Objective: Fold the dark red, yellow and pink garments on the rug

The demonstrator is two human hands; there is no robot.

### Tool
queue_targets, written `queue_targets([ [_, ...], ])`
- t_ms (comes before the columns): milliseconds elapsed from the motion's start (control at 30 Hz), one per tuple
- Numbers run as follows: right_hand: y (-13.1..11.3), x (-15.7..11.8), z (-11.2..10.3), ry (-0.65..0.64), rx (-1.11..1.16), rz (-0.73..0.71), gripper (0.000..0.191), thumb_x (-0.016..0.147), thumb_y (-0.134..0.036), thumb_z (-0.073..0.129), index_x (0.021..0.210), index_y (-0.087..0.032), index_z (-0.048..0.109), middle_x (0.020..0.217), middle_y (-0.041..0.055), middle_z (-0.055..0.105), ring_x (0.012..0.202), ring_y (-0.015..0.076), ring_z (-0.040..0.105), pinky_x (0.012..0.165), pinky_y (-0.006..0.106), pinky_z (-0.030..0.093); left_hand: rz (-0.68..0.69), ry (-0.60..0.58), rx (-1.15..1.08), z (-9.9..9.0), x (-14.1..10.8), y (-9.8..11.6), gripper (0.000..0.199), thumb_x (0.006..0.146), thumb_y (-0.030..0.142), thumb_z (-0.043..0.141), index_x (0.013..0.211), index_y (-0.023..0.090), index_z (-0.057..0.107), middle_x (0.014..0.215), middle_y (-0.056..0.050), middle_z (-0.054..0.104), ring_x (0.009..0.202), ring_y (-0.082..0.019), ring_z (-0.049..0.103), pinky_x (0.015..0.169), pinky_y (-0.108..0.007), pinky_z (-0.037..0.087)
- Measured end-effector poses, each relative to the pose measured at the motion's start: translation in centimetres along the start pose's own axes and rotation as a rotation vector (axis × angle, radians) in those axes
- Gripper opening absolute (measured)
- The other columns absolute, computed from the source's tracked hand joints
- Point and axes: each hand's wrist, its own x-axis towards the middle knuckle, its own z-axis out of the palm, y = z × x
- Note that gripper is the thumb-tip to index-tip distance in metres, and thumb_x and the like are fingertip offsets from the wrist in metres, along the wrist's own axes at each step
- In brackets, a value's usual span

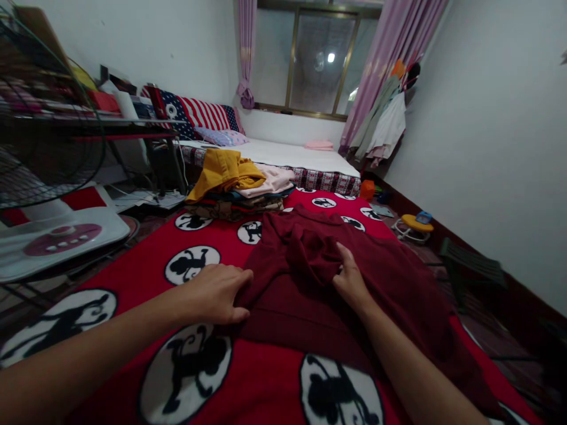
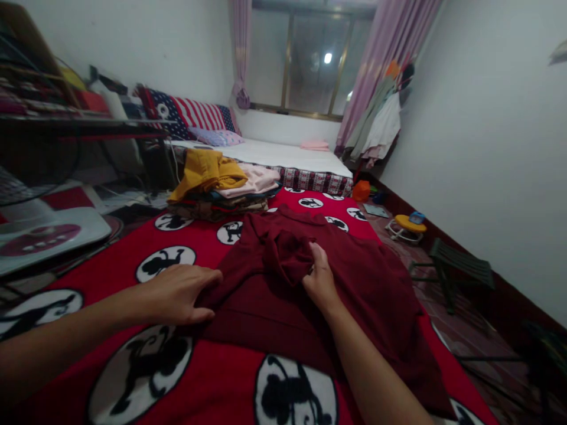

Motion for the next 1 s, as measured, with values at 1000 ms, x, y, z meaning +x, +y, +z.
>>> queue_targets([
  [1000, 1.5, 12.9, -3.5, -0.010, -1.015, 0.177, 0.023, 0.089, -0.041, 0.055, 0.095, -0.020, 0.064, 0.092, 0.0086, 0.070, 0.088, 0.0243, 0.064, 0.070, 0.031, 0.040, -0.026, 0.255, -0.773, -1.5, 2.1, 2.5, 0.028, 0.077, 0.027, 0.064, 0.102, 0.016, 0.072, 0.085, -0.001, 0.073, 0.073, -0.015, 0.063, 0.064, -0.022, 0.043],
])
